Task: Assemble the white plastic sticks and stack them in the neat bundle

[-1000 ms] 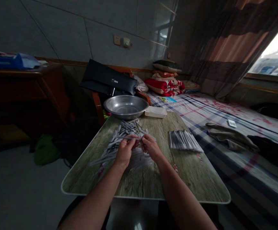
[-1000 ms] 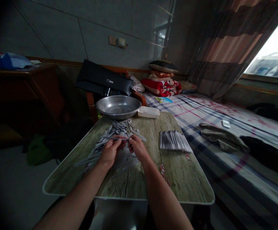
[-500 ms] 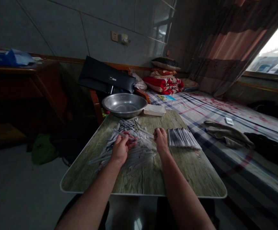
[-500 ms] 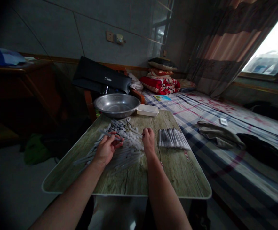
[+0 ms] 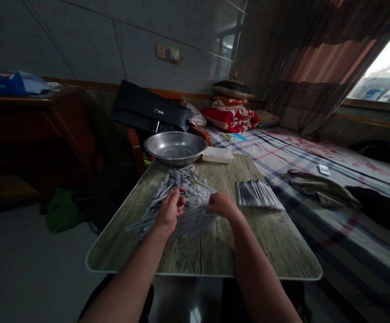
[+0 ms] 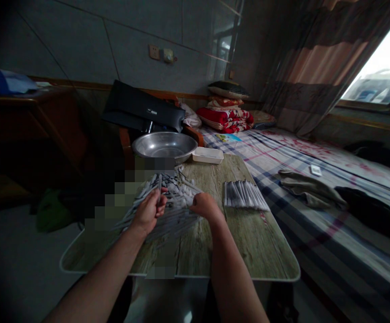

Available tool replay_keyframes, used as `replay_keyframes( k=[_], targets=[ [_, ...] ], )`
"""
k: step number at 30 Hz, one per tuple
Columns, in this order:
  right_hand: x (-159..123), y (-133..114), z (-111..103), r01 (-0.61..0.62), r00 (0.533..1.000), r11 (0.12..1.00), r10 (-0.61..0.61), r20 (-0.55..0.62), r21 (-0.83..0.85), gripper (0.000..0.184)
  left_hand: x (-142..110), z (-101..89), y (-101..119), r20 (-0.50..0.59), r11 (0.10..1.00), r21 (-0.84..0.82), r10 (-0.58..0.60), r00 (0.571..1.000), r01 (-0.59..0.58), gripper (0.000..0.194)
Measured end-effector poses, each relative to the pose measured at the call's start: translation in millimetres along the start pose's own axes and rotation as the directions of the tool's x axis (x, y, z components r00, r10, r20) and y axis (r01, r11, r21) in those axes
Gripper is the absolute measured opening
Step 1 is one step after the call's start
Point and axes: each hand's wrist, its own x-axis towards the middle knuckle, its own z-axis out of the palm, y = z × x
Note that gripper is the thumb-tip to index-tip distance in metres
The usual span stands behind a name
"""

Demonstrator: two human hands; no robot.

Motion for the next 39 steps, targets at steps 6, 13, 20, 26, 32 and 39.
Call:
replay_keyframes(
  k=[6, 13, 20, 26, 32, 39],
  targets=[
    [-1.1, -7.8, 1.7, 0.016, 1.000, 0.998, -0.016, -0.003, -0.059, 0.018, -4.7, 5.4, -2.9, 0.071, 0.997, 0.082, 0.008, 0.997, -0.014, 0.044],
    [-0.4, -7.3, 3.1, 0.067, 0.998, 0.996, -0.068, 0.017, 0.061, 0.017, -8.2, 7.9, -0.3, 0.110, 0.994, 0.102, -0.049, 0.993, 0.038, 0.039],
    [1.7, -10.8, -1.8, 0.134, 0.981, 0.500, 0.054, -0.184, 0.856, 0.015, -12.8, 7.7, 2.1, 0.199, 0.979, 0.191, -0.108, 0.974, 0.069, 0.038],
    [1.4, -25.6, -1.1, 0.178, 0.981, -0.209, 0.118, -0.156, 0.962, 0.025, -15.1, 9.7, -3.2, 0.269, 0.960, 0.256, -0.186, 0.945, 0.116, 0.043],
    [6.0, -32.2, 6.5, 0.245, 0.959, -0.260, 0.208, -0.194, 0.934, 0.025, -14.9, 11.6, -8.7, 0.281, 0.958, 0.264, -0.189, 0.941, 0.113, 0.039],
    [5.0, -31.8, 7.3, 0.260, 0.964, -0.252, 0.125, -0.235, 0.932, 0.024, -15.3, 17.3, -7.1, 0.255, 0.974, 0.213, -0.126, 0.959, 0.071, 0.035]
  ],
)
